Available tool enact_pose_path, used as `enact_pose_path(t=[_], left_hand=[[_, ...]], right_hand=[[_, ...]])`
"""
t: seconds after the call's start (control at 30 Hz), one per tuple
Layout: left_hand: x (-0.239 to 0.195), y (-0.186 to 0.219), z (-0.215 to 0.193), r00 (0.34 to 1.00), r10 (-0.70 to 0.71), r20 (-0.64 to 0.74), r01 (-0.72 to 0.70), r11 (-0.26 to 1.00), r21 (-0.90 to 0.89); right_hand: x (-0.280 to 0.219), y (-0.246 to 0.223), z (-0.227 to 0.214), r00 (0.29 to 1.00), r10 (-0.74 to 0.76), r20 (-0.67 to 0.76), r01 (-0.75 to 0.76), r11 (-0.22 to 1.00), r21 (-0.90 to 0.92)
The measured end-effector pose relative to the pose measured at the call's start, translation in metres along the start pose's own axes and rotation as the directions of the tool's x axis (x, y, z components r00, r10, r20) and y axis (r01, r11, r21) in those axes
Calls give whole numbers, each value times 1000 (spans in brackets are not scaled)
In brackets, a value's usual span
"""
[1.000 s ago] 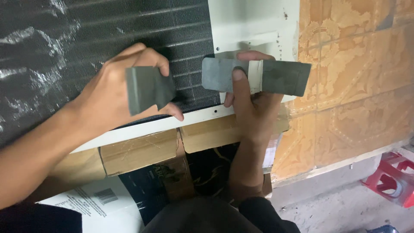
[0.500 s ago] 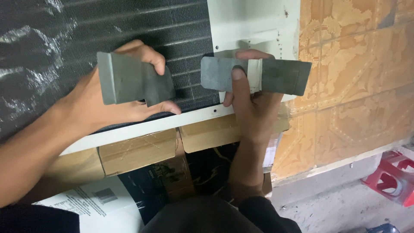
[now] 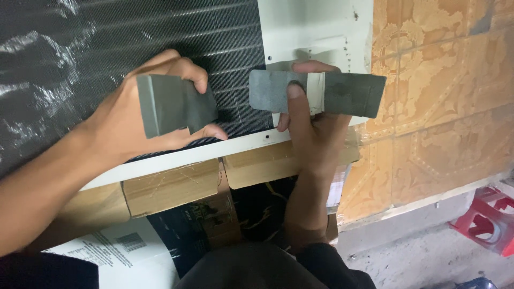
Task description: The person uses two metal scrapers to remove a white residue from a dark, textured surface. They work with both hands, scraping in various directions to clear the material.
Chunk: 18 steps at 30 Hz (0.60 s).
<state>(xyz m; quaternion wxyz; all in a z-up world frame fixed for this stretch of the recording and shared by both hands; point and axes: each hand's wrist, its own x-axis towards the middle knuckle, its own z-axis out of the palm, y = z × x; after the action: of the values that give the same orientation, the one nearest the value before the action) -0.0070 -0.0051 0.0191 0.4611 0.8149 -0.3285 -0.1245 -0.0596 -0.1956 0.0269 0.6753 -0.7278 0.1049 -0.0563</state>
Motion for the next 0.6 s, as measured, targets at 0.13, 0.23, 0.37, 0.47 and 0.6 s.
enact_pose_path(t=[0.13, 0.23, 0.37, 0.47, 0.6], left_hand=[[1, -1, 1, 996, 85, -16, -84, 995, 50], [0, -3, 1, 1000, 1, 0, -1, 1000, -14], [-2, -9, 3, 998, 57, -11, -57, 997, 59], [-1, -4, 0, 999, 38, 6, -38, 999, 18], [0, -1, 0, 1000, 28, -7, -29, 999, -25]], right_hand=[[0, 0, 0, 1000, -29, 9, 30, 1000, -8], [0, -2, 0, 1000, 3, -6, -4, 1000, -11], [0, 1, -1, 1000, -25, 14, 25, 1000, -2], [0, 2, 0, 1000, -18, 6, 18, 1000, 4], [0, -3, 0, 999, 33, -2, -33, 999, -6]])
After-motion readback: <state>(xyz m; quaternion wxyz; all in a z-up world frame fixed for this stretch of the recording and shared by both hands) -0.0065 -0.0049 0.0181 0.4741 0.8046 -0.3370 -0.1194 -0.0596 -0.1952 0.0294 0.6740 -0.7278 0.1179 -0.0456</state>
